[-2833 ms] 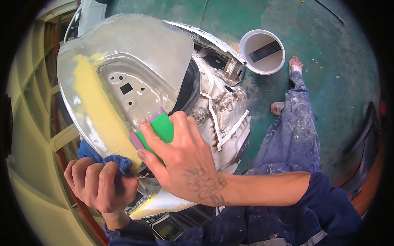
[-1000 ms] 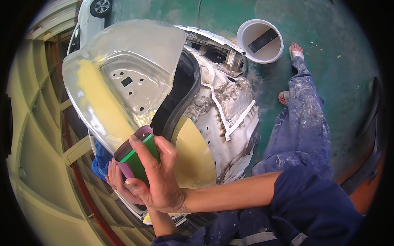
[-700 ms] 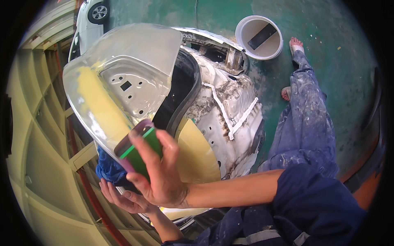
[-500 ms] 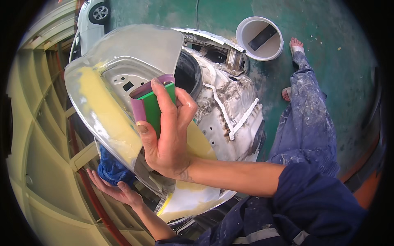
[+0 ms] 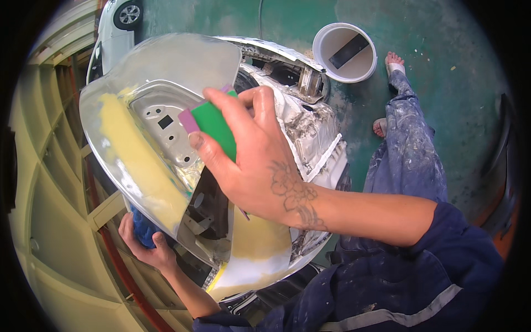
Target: The person sands a detached car trunk lid with a sanding block and sandpaper, smoothing the surface of a yellow filler patch. They wipe the surface with a blue cloth and continue sanding different areas of the lid.
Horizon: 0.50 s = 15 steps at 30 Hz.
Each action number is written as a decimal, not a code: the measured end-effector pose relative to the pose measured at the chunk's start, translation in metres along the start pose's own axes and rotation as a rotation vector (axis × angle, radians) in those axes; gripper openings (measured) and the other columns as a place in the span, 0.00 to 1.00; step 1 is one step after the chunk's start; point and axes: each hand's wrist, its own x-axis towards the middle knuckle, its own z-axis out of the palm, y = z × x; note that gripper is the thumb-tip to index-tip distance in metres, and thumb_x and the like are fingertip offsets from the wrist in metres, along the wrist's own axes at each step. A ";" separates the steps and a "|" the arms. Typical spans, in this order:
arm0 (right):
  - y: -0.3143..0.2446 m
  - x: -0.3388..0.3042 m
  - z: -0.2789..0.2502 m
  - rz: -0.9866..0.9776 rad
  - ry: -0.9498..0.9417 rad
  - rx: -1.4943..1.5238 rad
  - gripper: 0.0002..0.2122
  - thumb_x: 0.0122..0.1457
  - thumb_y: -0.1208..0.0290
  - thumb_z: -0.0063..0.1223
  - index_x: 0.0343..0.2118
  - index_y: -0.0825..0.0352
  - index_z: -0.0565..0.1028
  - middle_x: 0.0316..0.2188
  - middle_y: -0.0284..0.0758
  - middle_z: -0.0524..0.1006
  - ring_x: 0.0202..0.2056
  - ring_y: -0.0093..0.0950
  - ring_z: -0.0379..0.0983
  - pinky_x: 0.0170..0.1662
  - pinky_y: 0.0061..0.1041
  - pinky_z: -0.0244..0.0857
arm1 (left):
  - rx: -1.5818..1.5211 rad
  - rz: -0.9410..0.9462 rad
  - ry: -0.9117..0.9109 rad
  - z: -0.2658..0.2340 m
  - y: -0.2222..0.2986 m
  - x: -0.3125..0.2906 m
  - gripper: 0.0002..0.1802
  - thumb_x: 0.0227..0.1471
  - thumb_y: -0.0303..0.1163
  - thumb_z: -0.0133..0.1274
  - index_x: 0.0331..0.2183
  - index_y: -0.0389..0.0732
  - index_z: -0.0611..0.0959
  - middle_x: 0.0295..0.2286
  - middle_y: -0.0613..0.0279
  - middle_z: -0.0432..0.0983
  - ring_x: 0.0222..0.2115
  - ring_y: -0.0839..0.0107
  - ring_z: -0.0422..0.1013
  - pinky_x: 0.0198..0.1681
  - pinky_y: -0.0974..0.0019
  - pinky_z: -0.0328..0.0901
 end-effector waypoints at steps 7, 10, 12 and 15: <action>-0.021 -0.018 0.003 -0.079 -0.269 -0.135 0.28 0.59 0.67 0.66 0.63 0.62 0.72 0.50 0.50 0.67 0.51 0.50 0.72 0.50 0.43 0.72 | 0.119 0.328 -0.188 -0.005 0.097 0.056 0.14 0.41 0.32 0.65 0.30 0.41 0.77 0.29 0.58 0.72 0.35 0.52 0.67 0.39 0.52 0.63; -0.025 0.005 0.000 -0.045 -0.364 -0.243 0.26 0.59 0.66 0.66 0.61 0.62 0.73 0.49 0.49 0.67 0.48 0.49 0.72 0.48 0.43 0.72 | 0.209 0.374 -0.244 -0.005 0.105 0.069 0.15 0.32 0.32 0.64 0.27 0.44 0.77 0.27 0.62 0.71 0.33 0.52 0.67 0.36 0.52 0.63; -0.032 -0.019 -0.007 -0.054 -0.372 -0.203 0.25 0.59 0.66 0.65 0.60 0.62 0.73 0.47 0.49 0.67 0.47 0.50 0.72 0.46 0.44 0.72 | 0.246 0.394 -0.245 -0.006 0.108 0.077 0.15 0.30 0.31 0.63 0.25 0.44 0.76 0.26 0.62 0.71 0.32 0.52 0.67 0.36 0.53 0.63; -0.039 -0.017 -0.005 -0.004 -0.407 -0.177 0.25 0.59 0.67 0.65 0.59 0.63 0.73 0.45 0.49 0.66 0.46 0.50 0.71 0.45 0.45 0.72 | 0.254 0.402 -0.175 -0.007 0.100 0.084 0.15 0.31 0.31 0.63 0.25 0.44 0.75 0.25 0.61 0.71 0.31 0.53 0.67 0.36 0.53 0.63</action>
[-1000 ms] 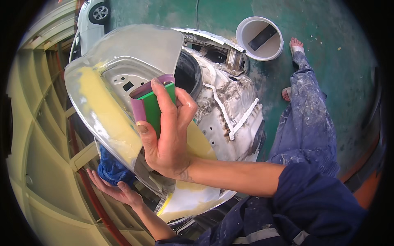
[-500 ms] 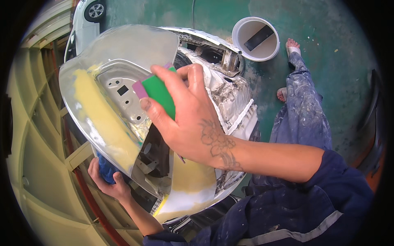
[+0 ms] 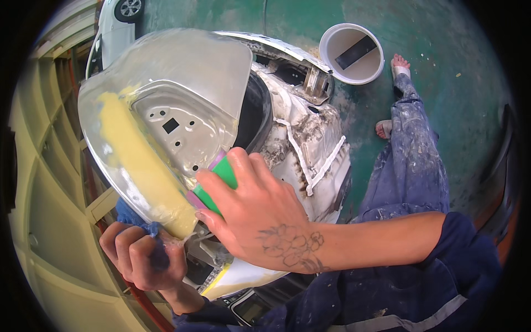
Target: The person sands a detached car trunk lid with a sanding block and sandpaper, smoothing the surface of a yellow filler patch. They wipe the surface with a blue cloth and continue sanding different areas of the lid.
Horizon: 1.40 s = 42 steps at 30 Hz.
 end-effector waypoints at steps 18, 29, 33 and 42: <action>0.016 0.021 -0.012 0.060 0.216 0.297 0.30 0.54 0.64 0.73 0.57 0.72 0.73 0.44 0.46 0.71 0.42 0.43 0.77 0.44 0.38 0.75 | 0.132 -0.384 0.098 0.028 0.033 -0.094 0.50 0.59 0.69 0.53 0.66 0.39 0.65 0.67 0.42 0.58 0.69 0.41 0.51 0.71 0.33 0.47; -0.008 0.014 0.007 -0.022 0.021 0.412 0.32 0.50 0.68 0.73 0.57 0.80 0.75 0.46 0.51 0.77 0.42 0.45 0.79 0.44 0.35 0.75 | 0.465 -0.297 0.117 0.063 0.028 -0.128 0.35 0.64 0.55 0.56 0.61 0.41 0.70 0.65 0.48 0.63 0.69 0.40 0.52 0.68 0.28 0.52; -0.012 0.016 0.001 -0.085 0.044 0.314 0.31 0.49 0.68 0.71 0.55 0.80 0.75 0.44 0.50 0.77 0.40 0.45 0.78 0.41 0.37 0.75 | 0.454 -0.296 0.144 0.065 0.031 -0.118 0.33 0.64 0.54 0.56 0.59 0.41 0.71 0.63 0.50 0.64 0.68 0.39 0.54 0.68 0.27 0.53; -0.009 0.029 0.011 -0.271 0.055 0.175 0.31 0.52 0.61 0.68 0.54 0.80 0.75 0.43 0.45 0.75 0.37 0.41 0.72 0.37 0.36 0.70 | 0.142 -0.469 0.172 0.031 0.014 -0.101 0.50 0.61 0.75 0.40 0.66 0.44 0.68 0.68 0.36 0.55 0.69 0.33 0.50 0.69 0.24 0.46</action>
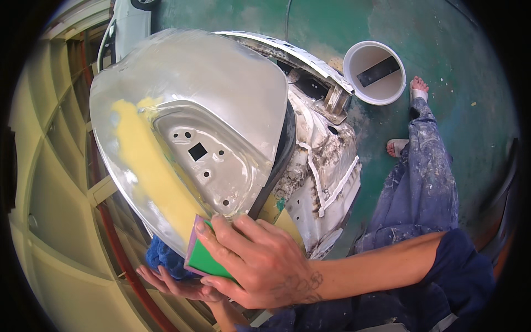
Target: The person sands a detached car trunk lid with a sanding block and sandpaper, smoothing the surface of a yellow filler patch. They wipe the surface with a blue cloth and continue sanding different areas of the lid.
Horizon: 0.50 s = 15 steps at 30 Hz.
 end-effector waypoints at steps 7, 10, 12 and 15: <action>0.016 0.084 0.025 -0.070 0.033 -0.035 0.31 0.56 0.57 0.67 0.56 0.79 0.76 0.48 0.49 0.74 0.43 0.43 0.68 0.42 0.40 0.66 | -0.318 0.071 -0.181 0.022 -0.033 0.089 0.24 0.59 0.33 0.54 0.55 0.32 0.80 0.52 0.34 0.76 0.53 0.43 0.73 0.58 0.45 0.66; -0.004 0.039 0.012 -0.053 -0.067 -0.031 0.32 0.55 0.59 0.69 0.58 0.77 0.75 0.49 0.53 0.72 0.44 0.47 0.69 0.46 0.45 0.66 | -0.237 0.132 -0.104 0.015 -0.025 0.112 0.22 0.39 0.23 0.54 0.41 0.34 0.87 0.35 0.48 0.80 0.34 0.49 0.73 0.40 0.51 0.70; -0.006 0.015 0.007 -0.069 -0.113 0.007 0.34 0.54 0.61 0.70 0.61 0.77 0.72 0.49 0.56 0.71 0.44 0.50 0.69 0.49 0.46 0.66 | -0.205 0.199 -0.112 0.004 -0.012 0.129 0.16 0.39 0.25 0.55 0.34 0.36 0.86 0.30 0.51 0.79 0.30 0.51 0.72 0.36 0.52 0.70; 0.000 0.064 0.021 -0.141 -0.089 -0.010 0.33 0.55 0.62 0.70 0.61 0.76 0.73 0.48 0.55 0.71 0.44 0.50 0.69 0.48 0.46 0.66 | -0.100 0.286 -0.137 -0.011 0.003 0.155 0.08 0.48 0.30 0.57 0.30 0.36 0.83 0.25 0.54 0.78 0.27 0.52 0.71 0.33 0.52 0.69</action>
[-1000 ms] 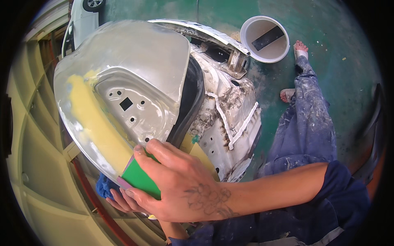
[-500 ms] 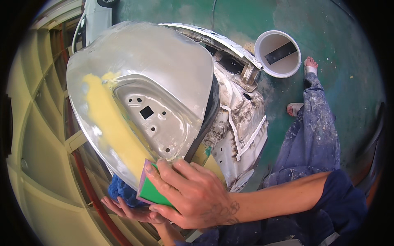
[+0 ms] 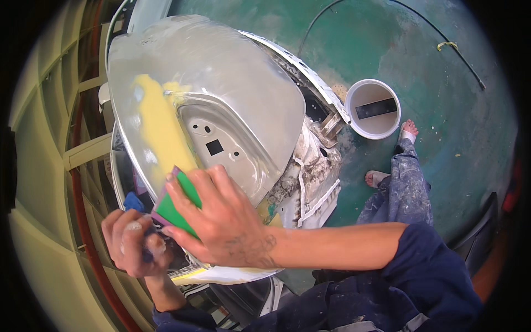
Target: The person sands a detached car trunk lid with a sanding block and sandpaper, smoothing the surface of a yellow filler patch. They wipe the surface with a blue cloth and continue sanding different areas of the lid.
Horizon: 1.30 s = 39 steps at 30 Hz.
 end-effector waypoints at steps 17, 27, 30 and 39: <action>-0.007 0.003 0.002 -0.034 0.049 -0.173 0.27 0.59 0.61 0.66 0.57 0.73 0.75 0.45 0.53 0.70 0.42 0.48 0.66 0.47 0.44 0.66 | -0.166 -0.535 0.018 0.028 -0.039 -0.051 0.43 0.60 0.61 0.56 0.63 0.37 0.72 0.61 0.44 0.66 0.63 0.47 0.62 0.67 0.47 0.55; 0.024 0.059 0.000 -0.020 0.060 -0.188 0.28 0.57 0.65 0.68 0.59 0.72 0.75 0.47 0.53 0.70 0.47 0.49 0.66 0.50 0.44 0.66 | -0.267 -0.523 0.097 0.038 -0.011 -0.103 0.57 0.58 0.71 0.52 0.72 0.40 0.57 0.72 0.42 0.44 0.72 0.44 0.45 0.73 0.42 0.43; -0.013 -0.041 -0.015 0.036 -0.044 -0.123 0.30 0.58 0.66 0.68 0.62 0.73 0.74 0.50 0.53 0.71 0.49 0.48 0.67 0.54 0.44 0.65 | -0.273 -0.519 0.141 0.054 -0.025 -0.109 0.56 0.57 0.73 0.52 0.72 0.45 0.61 0.71 0.38 0.45 0.71 0.38 0.45 0.72 0.39 0.45; 0.043 0.097 0.018 0.022 0.047 -0.012 0.25 0.61 0.64 0.63 0.57 0.75 0.76 0.45 0.52 0.69 0.47 0.48 0.67 0.51 0.44 0.65 | -0.221 -0.579 0.213 0.062 -0.018 -0.073 0.44 0.58 0.68 0.56 0.61 0.42 0.73 0.63 0.38 0.59 0.64 0.38 0.59 0.66 0.37 0.54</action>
